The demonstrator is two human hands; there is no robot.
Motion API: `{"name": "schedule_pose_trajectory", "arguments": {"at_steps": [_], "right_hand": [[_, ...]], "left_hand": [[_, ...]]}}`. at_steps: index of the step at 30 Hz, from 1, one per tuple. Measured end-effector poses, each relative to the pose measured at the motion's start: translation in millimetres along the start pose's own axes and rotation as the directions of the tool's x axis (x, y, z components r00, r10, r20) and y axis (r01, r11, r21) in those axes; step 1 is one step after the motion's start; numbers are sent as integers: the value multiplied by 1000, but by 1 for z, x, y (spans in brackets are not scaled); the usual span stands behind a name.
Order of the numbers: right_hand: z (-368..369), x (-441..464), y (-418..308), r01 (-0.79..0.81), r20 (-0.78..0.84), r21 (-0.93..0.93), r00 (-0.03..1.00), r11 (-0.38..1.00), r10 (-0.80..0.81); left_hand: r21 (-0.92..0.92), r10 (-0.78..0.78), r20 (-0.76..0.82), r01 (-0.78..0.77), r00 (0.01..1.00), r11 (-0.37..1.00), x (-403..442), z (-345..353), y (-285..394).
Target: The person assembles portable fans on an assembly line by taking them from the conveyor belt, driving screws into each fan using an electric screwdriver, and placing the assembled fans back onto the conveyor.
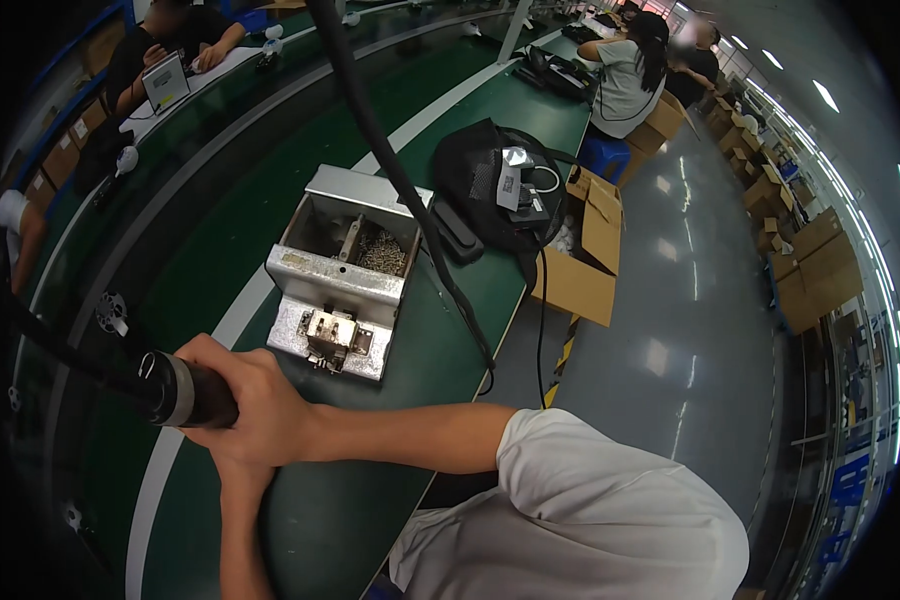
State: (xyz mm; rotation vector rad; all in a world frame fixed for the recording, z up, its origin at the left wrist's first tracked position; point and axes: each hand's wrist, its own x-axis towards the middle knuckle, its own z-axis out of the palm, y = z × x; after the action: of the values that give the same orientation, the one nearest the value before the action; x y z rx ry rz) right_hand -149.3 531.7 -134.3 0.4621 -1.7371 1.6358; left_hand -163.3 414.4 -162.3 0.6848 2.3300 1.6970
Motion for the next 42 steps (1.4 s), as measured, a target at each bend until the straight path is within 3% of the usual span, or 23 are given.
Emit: {"name": "schedule_pose_trajectory", "arguments": {"at_steps": [7,9,13,18,22,28,30,42], "right_hand": [[-1,-2,-3,-80,9,23,997,997,80],[0,-3,0,-40,-6,9,999,999,40],[-5,-2,-3,-75,3,-19,997,997,75],[-5,-1,-4,-79,8,-11,997,997,79],[-5,-2,-4,-87,25,-7,996,996,87],[-3,-3,4,8,13,-38,1000,999,-7],[-4,-2,0,3,7,-52,1000,999,-3],[-5,-3,-3,-85,39,-19,996,996,86]], "left_hand": [[-76,2,34,1,999,997,1,-2,-19],[9,78,47,-79,996,997,0,-4,-40],[57,64,104,-70,992,996,0,-8,-43],[83,130,82,-136,988,987,0,-8,-45],[55,92,81,-97,992,994,-2,-6,-42],[10,124,25,-125,992,992,2,-1,-30],[74,199,8,-199,980,977,4,0,-26],[246,192,65,-202,979,948,5,-7,-21]]}}
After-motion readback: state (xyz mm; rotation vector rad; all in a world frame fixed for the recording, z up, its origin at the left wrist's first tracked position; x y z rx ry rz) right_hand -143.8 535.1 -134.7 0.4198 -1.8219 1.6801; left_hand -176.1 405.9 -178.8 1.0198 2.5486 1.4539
